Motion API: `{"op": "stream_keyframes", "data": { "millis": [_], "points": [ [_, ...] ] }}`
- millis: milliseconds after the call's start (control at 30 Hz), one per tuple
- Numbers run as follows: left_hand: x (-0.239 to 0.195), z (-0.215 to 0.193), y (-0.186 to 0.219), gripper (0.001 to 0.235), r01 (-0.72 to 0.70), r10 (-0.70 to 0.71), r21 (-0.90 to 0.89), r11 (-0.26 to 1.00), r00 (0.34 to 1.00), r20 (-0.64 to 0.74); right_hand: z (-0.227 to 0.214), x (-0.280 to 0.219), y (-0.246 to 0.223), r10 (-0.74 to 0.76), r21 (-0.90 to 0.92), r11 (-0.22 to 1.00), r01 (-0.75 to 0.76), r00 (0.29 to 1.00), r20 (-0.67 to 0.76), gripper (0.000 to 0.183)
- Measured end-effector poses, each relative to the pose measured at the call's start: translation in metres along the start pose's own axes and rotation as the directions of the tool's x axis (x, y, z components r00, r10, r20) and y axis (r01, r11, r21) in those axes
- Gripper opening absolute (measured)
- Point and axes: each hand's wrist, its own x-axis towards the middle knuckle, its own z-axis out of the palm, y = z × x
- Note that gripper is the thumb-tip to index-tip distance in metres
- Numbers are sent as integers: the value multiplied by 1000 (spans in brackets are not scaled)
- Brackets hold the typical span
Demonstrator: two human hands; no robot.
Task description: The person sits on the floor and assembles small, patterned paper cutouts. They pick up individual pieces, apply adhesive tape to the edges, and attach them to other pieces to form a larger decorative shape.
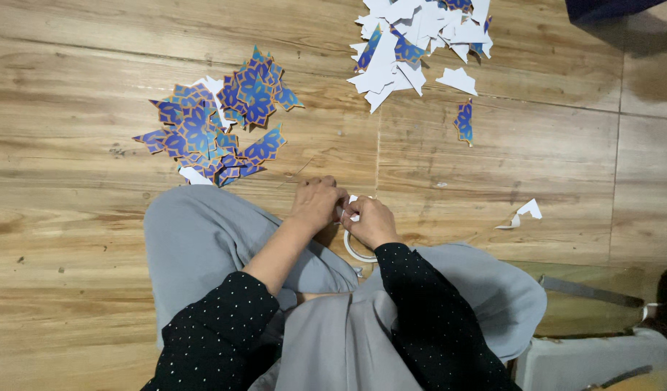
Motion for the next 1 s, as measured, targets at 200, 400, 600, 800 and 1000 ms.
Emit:
{"op": "stream_keyframes", "data": {
  "millis": [200,400,600,800,1000],
  "points": [
    [9,26,11,20,31,-4,230,973,993,-119,7,1,5,-40,-86,996,37,999,-28,16],
    [42,63,16,24,103,-68,298,949,990,-126,-19,-8,-6,-12,-331,943,-11,998,-68,26],
    [48,59,28,27,147,-130,375,915,989,-72,-68,1,37,-36,33,999,35,999,18,19],
    [48,55,31,29,153,-146,371,916,988,-46,-75,12,41,-33,-36,999,34,999,40,20],
    [48,55,32,29,173,-166,372,912,985,-52,-53,36,73,48,-30,998,-46,995,83,25]
  ]
}}
